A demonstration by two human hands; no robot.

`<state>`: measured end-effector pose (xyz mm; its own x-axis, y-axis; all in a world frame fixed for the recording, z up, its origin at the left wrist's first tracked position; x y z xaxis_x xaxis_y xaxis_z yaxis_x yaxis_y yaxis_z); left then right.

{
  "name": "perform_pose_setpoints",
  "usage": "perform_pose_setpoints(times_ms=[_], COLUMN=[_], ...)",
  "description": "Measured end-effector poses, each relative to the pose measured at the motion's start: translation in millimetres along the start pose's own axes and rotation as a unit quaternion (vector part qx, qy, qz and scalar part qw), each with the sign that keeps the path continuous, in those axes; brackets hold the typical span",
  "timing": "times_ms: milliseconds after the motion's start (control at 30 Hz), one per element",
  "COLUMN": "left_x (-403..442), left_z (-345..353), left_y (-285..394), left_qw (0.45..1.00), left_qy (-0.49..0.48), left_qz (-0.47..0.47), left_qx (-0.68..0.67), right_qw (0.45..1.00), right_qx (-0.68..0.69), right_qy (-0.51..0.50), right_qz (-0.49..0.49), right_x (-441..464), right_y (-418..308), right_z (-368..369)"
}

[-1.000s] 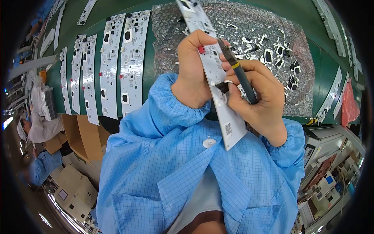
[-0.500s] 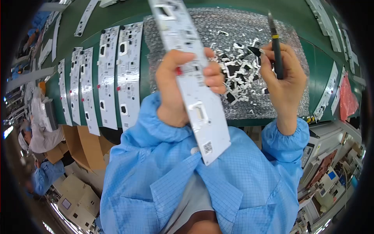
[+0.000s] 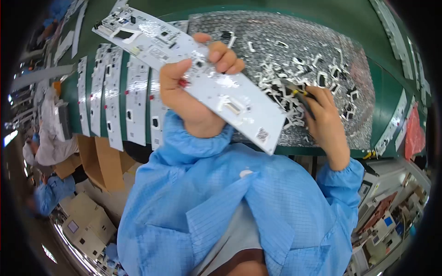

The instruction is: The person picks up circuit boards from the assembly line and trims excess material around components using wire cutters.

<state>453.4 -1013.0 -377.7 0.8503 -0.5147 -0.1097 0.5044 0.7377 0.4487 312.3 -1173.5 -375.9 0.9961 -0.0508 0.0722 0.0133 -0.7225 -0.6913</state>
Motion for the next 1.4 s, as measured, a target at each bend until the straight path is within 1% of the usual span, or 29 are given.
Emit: perform_pose_setpoints(times_ms=[67,133,167,200,233,300,333,367,400,433,467,500,533,567,600,633,700,767,833,867,933,967,1033,1067,1133,1167,1233,1400], left_x=[1,-1,-3,-5,-6,-13,-16,-15,-21,-27,-32,-34,-43,-52,-57,-58,-67,-70,-77,-77,-81,-82,-80,-81,-82,-82,-79,-73], left_z=[3,5,7,10,11,18,23,24,30,35,43,46,53,61,67,69,75,76,84,86,91,93,95,97,89,90,95,100], left_y=[6,12,19,26,25,37,44,43,50,55,56,56,60,62,63,62,63,62,59,57,55,55,55,54,60,59,54,47], left_qw=[0.998,0.996,0.992,0.985,0.985,0.967,0.95,0.95,0.932,0.912,0.898,0.899,0.875,0.847,0.835,0.837,0.8,0.794,0.763,0.764,0.743,0.744,0.759,0.759,0.776,0.775,0.778,0.778], left_qy=[-0.015,-0.02,-0.026,-0.031,-0.032,-0.042,-0.038,-0.042,-0.056,-0.071,-0.085,-0.089,-0.099,-0.109,-0.11,-0.114,-0.119,-0.116,-0.124,-0.125,-0.116,-0.117,-0.124,-0.124,-0.066,-0.067,-0.101,-0.176], left_qz=[0.053,0.081,0.118,0.153,0.154,0.232,0.275,0.273,0.315,0.355,0.373,0.368,0.401,0.432,0.442,0.437,0.47,0.469,0.487,0.485,0.501,0.499,0.488,0.488,0.501,0.502,0.487,0.453], left_qx=[0.013,0.027,0.047,0.068,0.071,0.095,0.145,0.147,0.171,0.194,0.217,0.219,0.254,0.289,0.308,0.31,0.354,0.369,0.406,0.407,0.428,0.428,0.414,0.414,0.377,0.378,0.384,0.397], right_qw=[1.0,0.997,0.993,0.993,0.992,0.989,0.992,0.993,0.986,0.982,0.978,0.973,0.973,0.979,0.983,0.979,0.977,0.974,0.98,0.98,0.981,0.981,0.984,0.984,0.984,0.984,0.985,0.982], right_qx=[0.02,0.018,0.04,0.042,0.061,0.094,0.104,0.114,0.167,0.187,0.207,0.225,0.228,0.194,0.159,0.176,0.19,0.201,0.158,0.159,0.151,0.151,0.109,0.109,0.108,0.11,0.079,0.086], right_qy=[0.009,0.067,0.103,0.103,0.111,0.118,0.075,0.032,0.007,-0.011,-0.027,-0.049,-0.044,-0.06,-0.077,-0.091,-0.092,-0.096,-0.113,-0.112,-0.117,-0.116,-0.111,-0.111,-0.102,-0.102,-0.102,-0.136], right_qz=[0.011,0.02,0.033,0.03,0.026,0.015,-0.007,-0.028,-0.023,-0.025,-0.027,-0.008,-0.005,-0.023,-0.04,-0.039,-0.039,-0.041,-0.04,-0.039,-0.044,-0.042,-0.091,-0.092,-0.097,-0.098,-0.114,-0.098], right_x=[-1,-8,-11,-12,-12,-14,-11,-9,-8,-7,-8,-11,-11,-11,-13,-16,-19,-20,-20,-20,-22,-22,-23,-23,-23,-23,-23,-28], right_y=[2,8,6,-3,-14,-36,-55,-72,-81,-86,-89,-88,-88,-93,-96,-96,-96,-98,-102,-102,-104,-103,-110,-110,-112,-113,-116,-113], right_z=[-8,-23,-31,-34,-36,-30,-22,-13,-4,3,9,13,10,11,15,19,22,24,26,26,28,28,28,28,27,27,27,31])
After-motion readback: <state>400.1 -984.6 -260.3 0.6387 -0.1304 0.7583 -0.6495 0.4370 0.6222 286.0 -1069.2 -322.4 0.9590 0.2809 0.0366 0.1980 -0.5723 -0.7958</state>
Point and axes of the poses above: each hand's wrist, its own x-axis towards the middle knuckle, its own z-axis out of the palm, y = z × x, the point moved 10 cm from there along x, towards the middle knuckle, and after that the axes turned 12 degrees about x, right-handed, at the moved point
